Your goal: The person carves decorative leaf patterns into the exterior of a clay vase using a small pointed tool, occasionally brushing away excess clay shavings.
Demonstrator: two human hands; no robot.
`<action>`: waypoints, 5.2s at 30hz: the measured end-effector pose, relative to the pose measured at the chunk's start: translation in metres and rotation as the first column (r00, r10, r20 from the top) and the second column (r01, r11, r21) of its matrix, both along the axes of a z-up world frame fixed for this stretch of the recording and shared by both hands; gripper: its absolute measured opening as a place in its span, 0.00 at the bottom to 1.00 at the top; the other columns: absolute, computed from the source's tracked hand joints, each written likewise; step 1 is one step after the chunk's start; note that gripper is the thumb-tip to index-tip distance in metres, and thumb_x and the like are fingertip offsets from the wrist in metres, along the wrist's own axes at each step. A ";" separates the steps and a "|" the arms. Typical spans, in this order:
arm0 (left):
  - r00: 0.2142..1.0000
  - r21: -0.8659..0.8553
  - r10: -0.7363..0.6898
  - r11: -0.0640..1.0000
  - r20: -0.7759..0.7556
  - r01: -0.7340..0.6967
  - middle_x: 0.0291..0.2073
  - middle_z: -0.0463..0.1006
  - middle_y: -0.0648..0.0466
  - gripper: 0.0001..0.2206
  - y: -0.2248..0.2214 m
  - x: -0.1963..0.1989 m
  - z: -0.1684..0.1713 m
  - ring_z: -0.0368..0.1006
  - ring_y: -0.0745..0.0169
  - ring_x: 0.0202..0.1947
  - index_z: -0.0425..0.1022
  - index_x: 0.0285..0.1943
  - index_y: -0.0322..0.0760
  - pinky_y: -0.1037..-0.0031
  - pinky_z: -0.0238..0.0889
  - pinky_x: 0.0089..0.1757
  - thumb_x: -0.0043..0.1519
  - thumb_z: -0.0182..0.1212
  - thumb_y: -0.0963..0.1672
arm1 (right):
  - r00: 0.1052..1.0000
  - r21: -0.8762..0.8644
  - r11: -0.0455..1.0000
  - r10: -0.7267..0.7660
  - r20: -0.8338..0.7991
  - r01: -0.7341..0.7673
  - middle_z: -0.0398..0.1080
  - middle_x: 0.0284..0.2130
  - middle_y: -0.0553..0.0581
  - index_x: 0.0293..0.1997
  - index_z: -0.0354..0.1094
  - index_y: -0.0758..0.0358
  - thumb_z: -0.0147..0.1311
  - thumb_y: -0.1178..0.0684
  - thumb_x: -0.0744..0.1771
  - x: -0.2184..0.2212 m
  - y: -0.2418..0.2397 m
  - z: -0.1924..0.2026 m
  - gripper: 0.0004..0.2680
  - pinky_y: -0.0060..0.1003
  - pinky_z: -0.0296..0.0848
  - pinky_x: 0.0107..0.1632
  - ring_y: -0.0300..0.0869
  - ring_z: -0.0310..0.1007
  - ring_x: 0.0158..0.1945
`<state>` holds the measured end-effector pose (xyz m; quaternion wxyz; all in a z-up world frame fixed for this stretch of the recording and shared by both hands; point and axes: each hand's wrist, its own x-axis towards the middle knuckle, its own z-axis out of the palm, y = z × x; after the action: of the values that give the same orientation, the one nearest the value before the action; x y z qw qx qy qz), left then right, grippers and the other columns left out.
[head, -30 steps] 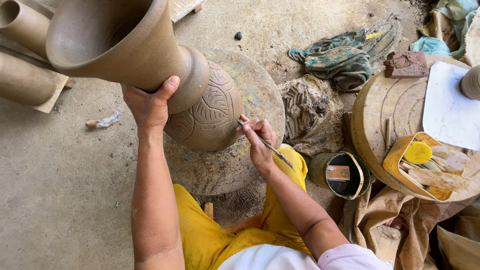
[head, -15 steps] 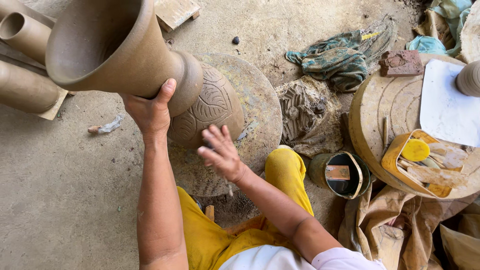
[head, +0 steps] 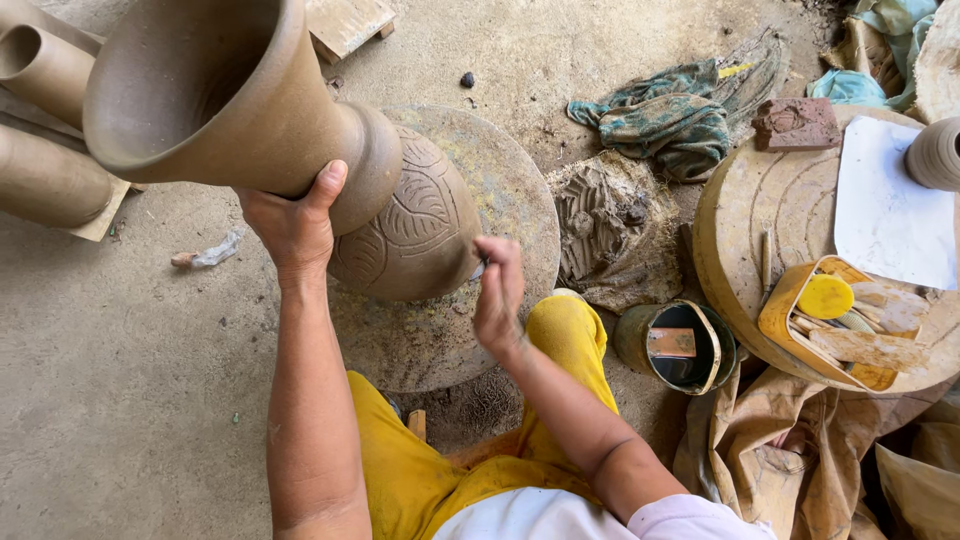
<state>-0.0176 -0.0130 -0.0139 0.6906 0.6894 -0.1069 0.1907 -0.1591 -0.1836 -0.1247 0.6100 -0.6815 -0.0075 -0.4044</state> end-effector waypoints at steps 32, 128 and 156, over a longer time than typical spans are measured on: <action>0.996 -0.094 -0.087 0.992 -0.031 0.084 0.60 0.69 0.48 0.40 0.013 0.011 -0.003 0.68 0.52 0.64 0.61 0.70 0.32 0.57 0.62 0.70 0.52 0.81 0.49 | 0.983 0.102 0.984 0.157 -0.096 -0.147 0.75 0.35 0.60 0.32 0.64 0.70 0.56 0.65 0.67 0.015 -0.022 0.006 0.05 0.48 0.75 0.66 0.41 0.77 0.46; 0.995 -0.074 -0.076 0.994 0.063 0.081 0.57 0.74 0.51 0.34 0.006 -0.021 0.001 0.72 0.55 0.59 0.68 0.65 0.32 0.63 0.67 0.64 0.53 0.81 0.49 | 0.998 0.044 0.997 -0.055 -0.033 0.056 0.71 0.61 0.59 0.66 0.62 0.56 0.37 0.38 0.74 0.053 0.010 0.038 0.18 0.49 0.59 0.73 0.50 0.68 0.68; 0.991 -0.104 -0.094 0.989 0.093 0.103 0.55 0.74 0.52 0.32 0.016 0.008 -0.012 0.72 0.58 0.56 0.71 0.65 0.31 0.66 0.67 0.62 0.55 0.81 0.46 | 0.984 0.216 0.962 0.146 0.101 -0.165 0.72 0.38 0.54 0.40 0.67 0.68 0.56 0.68 0.68 0.047 -0.008 0.027 0.04 0.54 0.63 0.75 0.36 0.72 0.45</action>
<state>-0.0100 0.0035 -0.0259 0.7302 0.6358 -0.1605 0.1918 -0.1122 -0.1915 -0.0976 0.7117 -0.5883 -0.0410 -0.3817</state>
